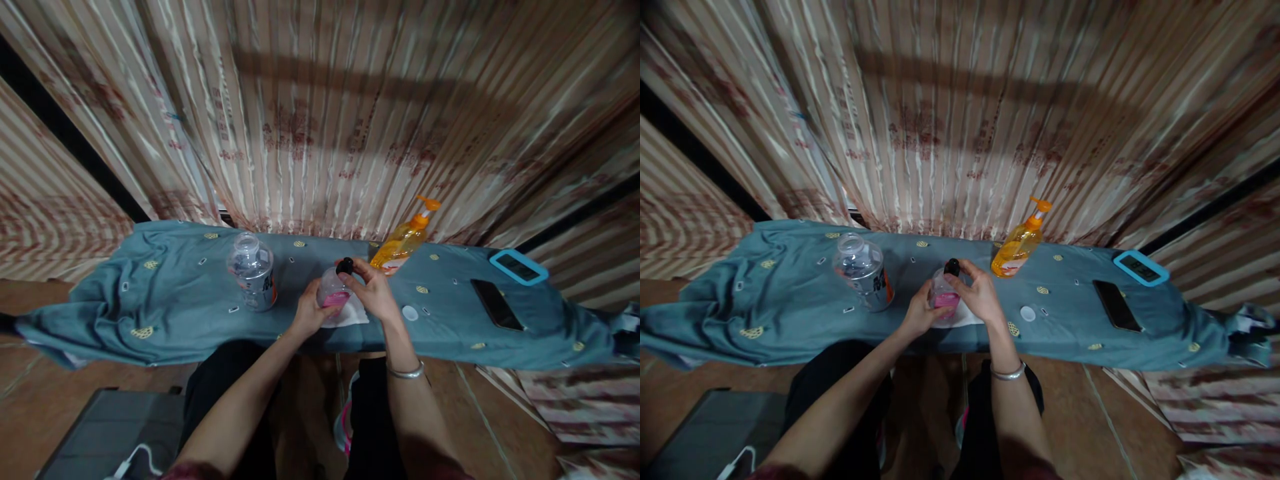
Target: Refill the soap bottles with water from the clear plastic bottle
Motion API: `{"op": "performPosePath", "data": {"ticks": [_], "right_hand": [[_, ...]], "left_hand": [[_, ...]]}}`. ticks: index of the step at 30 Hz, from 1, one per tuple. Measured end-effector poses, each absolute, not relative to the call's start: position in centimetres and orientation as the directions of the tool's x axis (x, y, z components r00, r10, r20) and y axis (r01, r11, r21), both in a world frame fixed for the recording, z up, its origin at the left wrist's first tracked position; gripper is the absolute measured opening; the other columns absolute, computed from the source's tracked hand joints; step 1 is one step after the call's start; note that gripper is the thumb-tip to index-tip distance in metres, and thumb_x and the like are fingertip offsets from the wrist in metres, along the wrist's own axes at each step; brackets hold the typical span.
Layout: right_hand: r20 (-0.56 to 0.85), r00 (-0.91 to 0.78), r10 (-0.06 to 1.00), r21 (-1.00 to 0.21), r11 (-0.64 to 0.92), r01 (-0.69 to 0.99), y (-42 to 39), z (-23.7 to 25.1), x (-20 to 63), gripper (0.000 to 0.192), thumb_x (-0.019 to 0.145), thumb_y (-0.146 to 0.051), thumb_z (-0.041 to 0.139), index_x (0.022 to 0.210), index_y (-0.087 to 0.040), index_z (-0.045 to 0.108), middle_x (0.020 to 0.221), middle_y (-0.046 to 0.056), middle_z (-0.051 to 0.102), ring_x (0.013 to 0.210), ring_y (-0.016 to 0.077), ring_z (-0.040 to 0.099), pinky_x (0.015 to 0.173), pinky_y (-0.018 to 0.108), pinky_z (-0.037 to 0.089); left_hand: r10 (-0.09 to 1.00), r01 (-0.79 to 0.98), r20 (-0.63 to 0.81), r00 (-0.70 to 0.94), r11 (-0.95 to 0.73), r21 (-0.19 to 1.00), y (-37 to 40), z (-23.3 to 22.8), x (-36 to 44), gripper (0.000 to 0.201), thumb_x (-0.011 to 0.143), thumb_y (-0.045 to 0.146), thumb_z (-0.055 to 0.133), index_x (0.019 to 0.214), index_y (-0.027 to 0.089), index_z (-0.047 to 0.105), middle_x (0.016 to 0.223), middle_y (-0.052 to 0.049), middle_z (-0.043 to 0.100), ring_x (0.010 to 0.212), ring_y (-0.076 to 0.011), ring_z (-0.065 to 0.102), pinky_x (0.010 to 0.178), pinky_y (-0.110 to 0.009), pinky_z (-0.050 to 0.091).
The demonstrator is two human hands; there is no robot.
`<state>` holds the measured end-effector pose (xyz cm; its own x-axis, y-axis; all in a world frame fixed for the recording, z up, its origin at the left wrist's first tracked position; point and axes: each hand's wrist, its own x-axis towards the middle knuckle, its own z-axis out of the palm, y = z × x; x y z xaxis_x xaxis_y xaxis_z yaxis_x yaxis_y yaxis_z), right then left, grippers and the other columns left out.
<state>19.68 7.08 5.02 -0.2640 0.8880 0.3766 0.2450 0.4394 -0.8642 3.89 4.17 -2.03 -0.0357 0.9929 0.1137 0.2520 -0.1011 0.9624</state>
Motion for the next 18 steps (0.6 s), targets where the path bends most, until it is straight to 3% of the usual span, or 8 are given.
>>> {"op": "performPosePath", "data": {"ticks": [3, 5, 9, 11, 15, 18], "right_hand": [[0.383, -0.225, 0.896, -0.882, 0.427, 0.198, 6.78, 5.04, 19.57, 0.052, 0.081, -0.049, 0.079, 0.124, -0.027, 0.061, 0.132, 0.006, 0.069, 0.118, 0.0223, 0.067, 0.106, 0.042, 0.05], [0.392, -0.154, 0.907, -0.891, 0.416, 0.18, 6.74, 4.8, 19.36, 0.059, 0.074, -0.048, 0.084, 0.123, -0.029, 0.057, 0.136, 0.007, 0.065, 0.116, 0.0221, 0.068, 0.105, 0.041, 0.052], [0.383, -0.085, 0.92, -0.902, 0.392, 0.178, 6.73, 4.68, 19.3, 0.035, 0.078, -0.046, 0.08, 0.102, -0.027, 0.061, 0.114, 0.005, 0.073, 0.098, 0.0205, 0.072, 0.095, 0.041, 0.056], [0.367, -0.133, 0.921, -0.905, 0.387, 0.179, 6.57, 5.04, 19.54, 0.027, 0.083, -0.045, 0.075, 0.101, -0.027, 0.065, 0.108, 0.004, 0.075, 0.1, 0.0209, 0.072, 0.097, 0.041, 0.056], [0.349, -0.206, 0.914, -0.908, 0.385, 0.167, 6.21, 5.53, 19.68, 0.043, 0.081, -0.044, 0.076, 0.119, -0.029, 0.064, 0.126, 0.005, 0.071, 0.116, 0.0221, 0.068, 0.106, 0.042, 0.051], [0.353, -0.124, 0.927, -0.91, 0.372, 0.182, 6.28, 5.15, 19.32, 0.052, 0.073, -0.042, 0.085, 0.116, -0.028, 0.06, 0.128, 0.006, 0.069, 0.115, 0.0227, 0.069, 0.108, 0.044, 0.05]], "left_hand": [[0.993, 0.235, 0.114, -0.036, -0.102, 0.967, 4.11, -2.21, 3.93, 0.058, 0.059, 0.021, 0.087, 0.111, 0.019, 0.063, 0.104, -0.003, 0.07, 0.103, -0.0262, 0.067, 0.098, -0.043, 0.053], [0.992, 0.229, 0.121, -0.034, -0.11, 0.967, 4.04, -2.31, 3.98, 0.059, 0.059, 0.021, 0.088, 0.113, 0.019, 0.062, 0.105, -0.004, 0.07, 0.106, -0.0279, 0.067, 0.1, -0.045, 0.053], [0.991, 0.222, 0.135, -0.026, -0.126, 0.967, 3.89, -2.27, 4.0, 0.056, 0.061, 0.019, 0.087, 0.111, 0.021, 0.063, 0.103, -0.005, 0.07, 0.108, -0.0293, 0.067, 0.101, -0.046, 0.052], [0.99, 0.217, 0.137, -0.026, -0.128, 0.968, 3.86, -2.18, 3.99, 0.056, 0.061, 0.018, 0.087, 0.111, 0.02, 0.063, 0.103, -0.005, 0.07, 0.108, -0.0295, 0.067, 0.101, -0.047, 0.052], [0.99, 0.217, 0.142, -0.015, -0.135, 0.967, 3.9, -2.08, 3.96, 0.058, 0.061, 0.019, 0.087, 0.113, 0.019, 0.062, 0.107, -0.006, 0.07, 0.108, -0.0293, 0.066, 0.101, -0.047, 0.052], [0.99, 0.238, 0.142, -0.011, -0.136, 0.962, 3.95, -2.21, 3.91, 0.058, 0.061, 0.021, 0.087, 0.114, 0.019, 0.062, 0.109, -0.006, 0.069, 0.109, -0.0292, 0.066, 0.101, -0.047, 0.052]]}}
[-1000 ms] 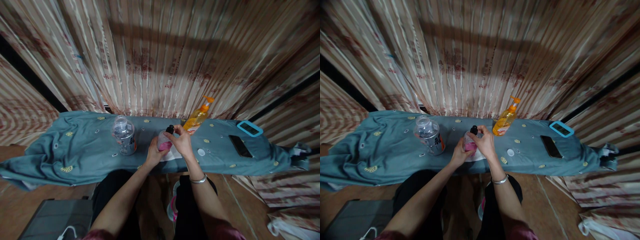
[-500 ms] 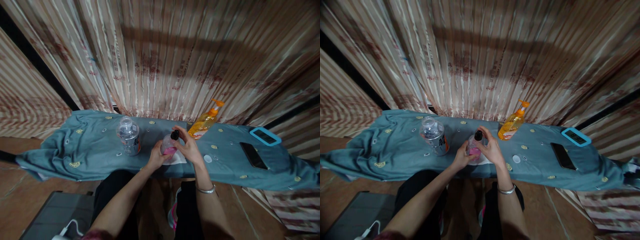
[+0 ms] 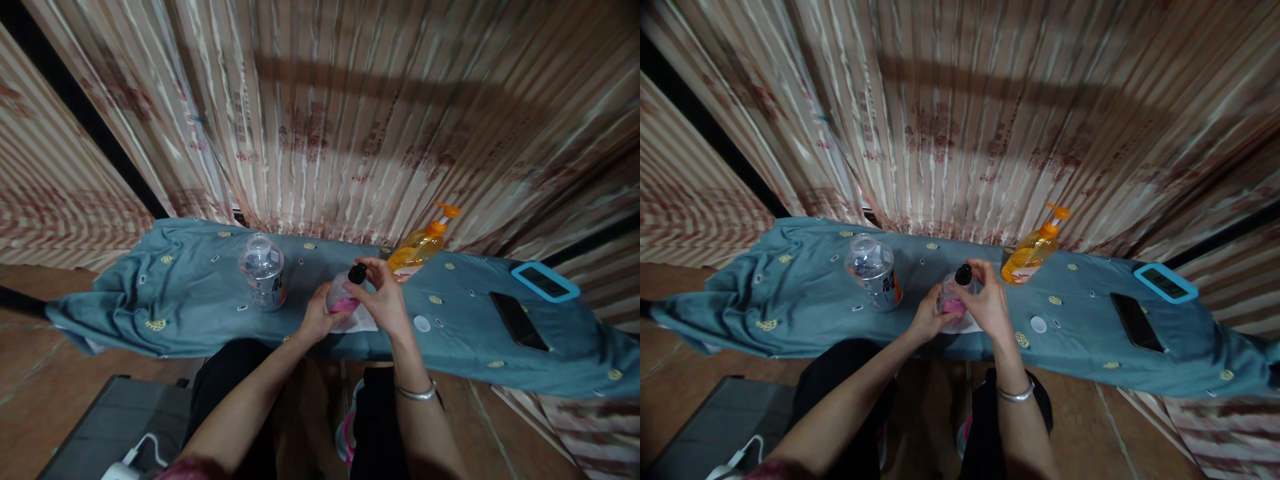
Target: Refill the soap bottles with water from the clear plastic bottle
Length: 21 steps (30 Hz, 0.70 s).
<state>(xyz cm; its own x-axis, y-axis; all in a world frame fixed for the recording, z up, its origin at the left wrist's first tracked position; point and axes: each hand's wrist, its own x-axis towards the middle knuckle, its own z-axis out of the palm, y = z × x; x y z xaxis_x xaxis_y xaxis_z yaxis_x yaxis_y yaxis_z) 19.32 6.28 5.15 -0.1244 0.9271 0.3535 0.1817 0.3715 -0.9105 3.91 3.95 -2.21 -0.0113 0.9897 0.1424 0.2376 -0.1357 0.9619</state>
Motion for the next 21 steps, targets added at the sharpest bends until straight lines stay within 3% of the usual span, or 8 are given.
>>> {"op": "performPosePath", "data": {"ticks": [3, 5, 8, 11, 14, 17, 21], "right_hand": [[0.345, -0.096, 0.934, -0.913, 0.357, 0.197, 6.5, 4.9, 19.3, 0.038, 0.076, -0.044, 0.081, 0.104, -0.027, 0.061, 0.115, 0.005, 0.072, 0.105, 0.0221, 0.071, 0.104, 0.045, 0.053], [0.335, -0.155, 0.929, -0.914, 0.361, 0.187, 6.6, 5.0, 19.6, 0.033, 0.081, -0.046, 0.076, 0.106, -0.026, 0.065, 0.113, 0.005, 0.074, 0.107, 0.0221, 0.071, 0.104, 0.044, 0.053], [0.335, -0.217, 0.917, -0.913, 0.373, 0.165, 6.5, 5.3, 19.8, 0.045, 0.08, -0.048, 0.076, 0.119, -0.028, 0.065, 0.124, 0.005, 0.072, 0.117, 0.0228, 0.069, 0.108, 0.042, 0.051], [0.349, -0.147, 0.926, -0.911, 0.371, 0.177, 6.4, 5.2, 19.5, 0.057, 0.073, -0.049, 0.082, 0.122, -0.029, 0.06, 0.131, 0.006, 0.068, 0.117, 0.0234, 0.069, 0.107, 0.042, 0.052], [0.349, -0.073, 0.934, -0.91, 0.357, 0.211, 6.4, 5.0, 19.1, 0.043, 0.076, -0.046, 0.081, 0.109, -0.027, 0.061, 0.118, 0.005, 0.072, 0.105, 0.0224, 0.072, 0.103, 0.043, 0.054], [0.341, -0.134, 0.93, -0.906, 0.364, 0.217, 6.3, 5.5, 19.3, 0.031, 0.083, -0.045, 0.074, 0.106, -0.026, 0.065, 0.108, 0.003, 0.075, 0.104, 0.0214, 0.072, 0.102, 0.041, 0.054], [0.337, -0.213, 0.917, -0.903, 0.379, 0.203, 6.0, 6.1, 19.6, 0.045, 0.08, -0.045, 0.076, 0.12, -0.027, 0.063, 0.128, 0.005, 0.071, 0.117, 0.0224, 0.069, 0.106, 0.04, 0.051]], "left_hand": [[0.99, 0.242, 0.139, -0.006, -0.134, 0.961, 4.0, -2.4, 3.9, 0.058, 0.063, 0.024, 0.086, 0.115, 0.018, 0.062, 0.106, -0.006, 0.069, 0.11, -0.029, 0.066, 0.1, -0.045, 0.052], [0.99, 0.24, 0.142, 0.0, -0.138, 0.961, 4.1, -2.6, 3.9, 0.059, 0.063, 0.025, 0.087, 0.116, 0.018, 0.062, 0.106, -0.005, 0.069, 0.109, -0.0285, 0.066, 0.1, -0.043, 0.052], [0.988, 0.243, 0.154, -0.01, -0.147, 0.959, 4.2, -2.7, 3.9, 0.061, 0.06, 0.023, 0.088, 0.115, 0.019, 0.062, 0.109, -0.005, 0.069, 0.109, -0.0284, 0.066, 0.1, -0.043, 0.053], [0.987, 0.248, 0.155, -0.029, -0.143, 0.958, 4.2, -2.6, 4.0, 0.058, 0.06, 0.023, 0.087, 0.113, 0.019, 0.063, 0.108, -0.006, 0.07, 0.106, -0.0284, 0.066, 0.098, -0.044, 0.053], [0.989, 0.247, 0.144, -0.028, -0.133, 0.96, 4.2, -2.5, 4.0, 0.056, 0.06, 0.021, 0.086, 0.112, 0.019, 0.064, 0.107, -0.006, 0.07, 0.105, -0.028, 0.067, 0.098, -0.043, 0.053], [0.991, 0.24, 0.13, -0.025, -0.12, 0.963, 4.1, -2.3, 4.1, 0.056, 0.061, 0.021, 0.086, 0.112, 0.018, 0.063, 0.107, -0.005, 0.069, 0.107, -0.0287, 0.066, 0.1, -0.045, 0.053], [0.988, 0.231, 0.153, -0.024, -0.144, 0.962, 4.1, -2.3, 4.1, 0.057, 0.062, 0.021, 0.086, 0.114, 0.018, 0.062, 0.107, -0.005, 0.069, 0.111, -0.0295, 0.065, 0.102, -0.048, 0.051]]}}
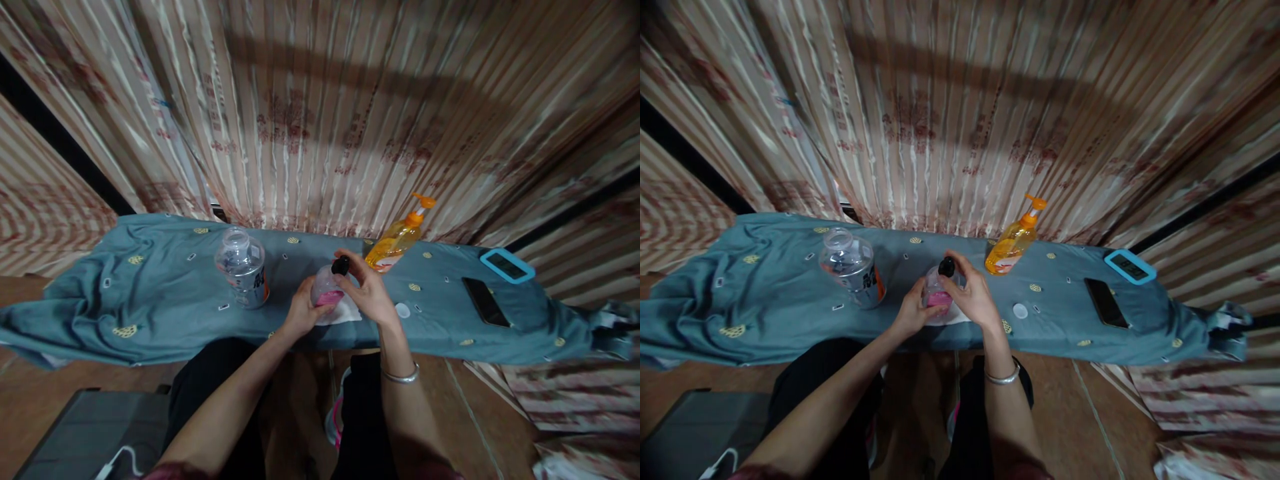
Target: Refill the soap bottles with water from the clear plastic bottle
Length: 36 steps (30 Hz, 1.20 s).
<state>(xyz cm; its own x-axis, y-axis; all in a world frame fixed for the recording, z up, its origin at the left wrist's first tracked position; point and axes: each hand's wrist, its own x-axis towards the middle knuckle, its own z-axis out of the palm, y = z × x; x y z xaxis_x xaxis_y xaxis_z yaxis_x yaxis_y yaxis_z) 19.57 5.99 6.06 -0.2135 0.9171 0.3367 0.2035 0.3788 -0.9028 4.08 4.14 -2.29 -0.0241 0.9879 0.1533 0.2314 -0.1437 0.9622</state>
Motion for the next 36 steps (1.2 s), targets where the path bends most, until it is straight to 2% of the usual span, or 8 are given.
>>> {"op": "performPosePath", "data": {"ticks": [2, 5, 9, 15, 20, 27, 31, 36], "right_hand": [[0.345, -0.154, 0.926, -0.903, 0.372, 0.214, 5.9, 5.8, 19.3, 0.054, 0.075, -0.045, 0.081, 0.121, -0.027, 0.059, 0.131, 0.007, 0.068, 0.116, 0.0229, 0.069, 0.107, 0.041, 0.051], [0.35, -0.073, 0.934, -0.904, 0.357, 0.235, 6.0, 5.5, 18.9, 0.042, 0.077, -0.044, 0.081, 0.108, -0.026, 0.06, 0.116, 0.005, 0.073, 0.106, 0.0222, 0.071, 0.104, 0.042, 0.052], [0.341, -0.185, 0.922, -0.903, 0.376, 0.209, 6.1, 6.1, 19.5, 0.031, 0.083, -0.046, 0.074, 0.105, -0.025, 0.066, 0.107, 0.004, 0.075, 0.104, 0.0216, 0.07, 0.1, 0.039, 0.053], [0.347, -0.178, 0.921, -0.912, 0.376, 0.164, 6.1, 5.9, 19.7, 0.056, 0.073, -0.049, 0.084, 0.118, -0.026, 0.06, 0.125, 0.006, 0.07, 0.113, 0.0213, 0.069, 0.104, 0.038, 0.051], [0.34, -0.122, 0.932, -0.914, 0.358, 0.191, 6.1, 5.7, 19.6, 0.036, 0.079, -0.048, 0.08, 0.101, -0.025, 0.064, 0.101, 0.002, 0.074, 0.097, 0.0195, 0.07, 0.097, 0.038, 0.054], [0.339, -0.163, 0.926, -0.914, 0.366, 0.174, 5.8, 6.2, 19.9, 0.058, 0.073, -0.051, 0.083, 0.12, -0.025, 0.059, 0.126, 0.006, 0.07, 0.116, 0.0218, 0.068, 0.105, 0.038, 0.051], [0.338, -0.065, 0.939, -0.911, 0.343, 0.229, 5.8, 5.7, 19.4, 0.043, 0.075, -0.046, 0.083, 0.105, -0.024, 0.062, 0.106, 0.004, 0.074, 0.102, 0.0209, 0.071, 0.1, 0.04, 0.053], [0.354, -0.127, 0.927, -0.901, 0.374, 0.22, 5.7, 6.3, 19.9, 0.034, 0.08, -0.04, 0.077, 0.11, -0.025, 0.068, 0.115, 0.004, 0.075, 0.11, 0.0212, 0.069, 0.106, 0.04, 0.048]], "left_hand": [[0.987, 0.236, 0.159, -0.019, -0.15, 0.96, 4.1, -2.4, 4.1, 0.056, 0.062, 0.021, 0.085, 0.113, 0.019, 0.062, 0.107, -0.005, 0.068, 0.111, -0.0295, 0.065, 0.103, -0.046, 0.051], [0.989, 0.242, 0.147, -0.017, -0.139, 0.96, 4.1, -2.5, 4.1, 0.057, 0.061, 0.02, 0.085, 0.113, 0.019, 0.063, 0.106, -0.005, 0.068, 0.11, -0.0294, 0.065, 0.101, -0.044, 0.051], [0.99, 0.237, 0.143, -0.008, -0.137, 0.962, 4.1, -2.4, 4.0, 0.058, 0.062, 0.022, 0.085, 0.115, 0.019, 0.061, 0.106, -0.004, 0.067, 0.109, -0.0285, 0.065, 0.1, -0.044, 0.052], [0.989, 0.267, 0.147, -0.002, -0.141, 0.953, 4.1, -2.2, 4.0, 0.058, 0.063, 0.023, 0.085, 0.115, 0.017, 0.06, 0.104, -0.005, 0.067, 0.105, -0.0277, 0.065, 0.097, -0.043, 0.052], [0.986, 0.27, 0.168, -0.007, -0.16, 0.95, 4.2, -2.6, 4.2, 0.058, 0.061, 0.022, 0.085, 0.115, 0.019, 0.062, 0.107, -0.005, 0.067, 0.107, -0.0276, 0.064, 0.099, -0.044, 0.051], [0.987, 0.265, 0.16, -0.007, -0.152, 0.952, 4.2, -2.3, 4.1, 0.057, 0.06, 0.024, 0.086, 0.113, 0.019, 0.063, 0.106, -0.005, 0.068, 0.104, -0.0282, 0.065, 0.098, -0.045, 0.051], [0.988, 0.271, 0.152, -0.002, -0.146, 0.952, 4.2, -2.3, 4.1, 0.059, 0.061, 0.023, 0.085, 0.115, 0.018, 0.062, 0.106, -0.005, 0.067, 0.104, -0.0278, 0.065, 0.098, -0.046, 0.051], [0.989, 0.26, 0.151, 0.003, -0.147, 0.954, 4.1, -2.4, 4.2, 0.059, 0.061, 0.023, 0.086, 0.115, 0.019, 0.062, 0.105, -0.005, 0.067, 0.106, -0.0286, 0.065, 0.099, -0.046, 0.051]]}}
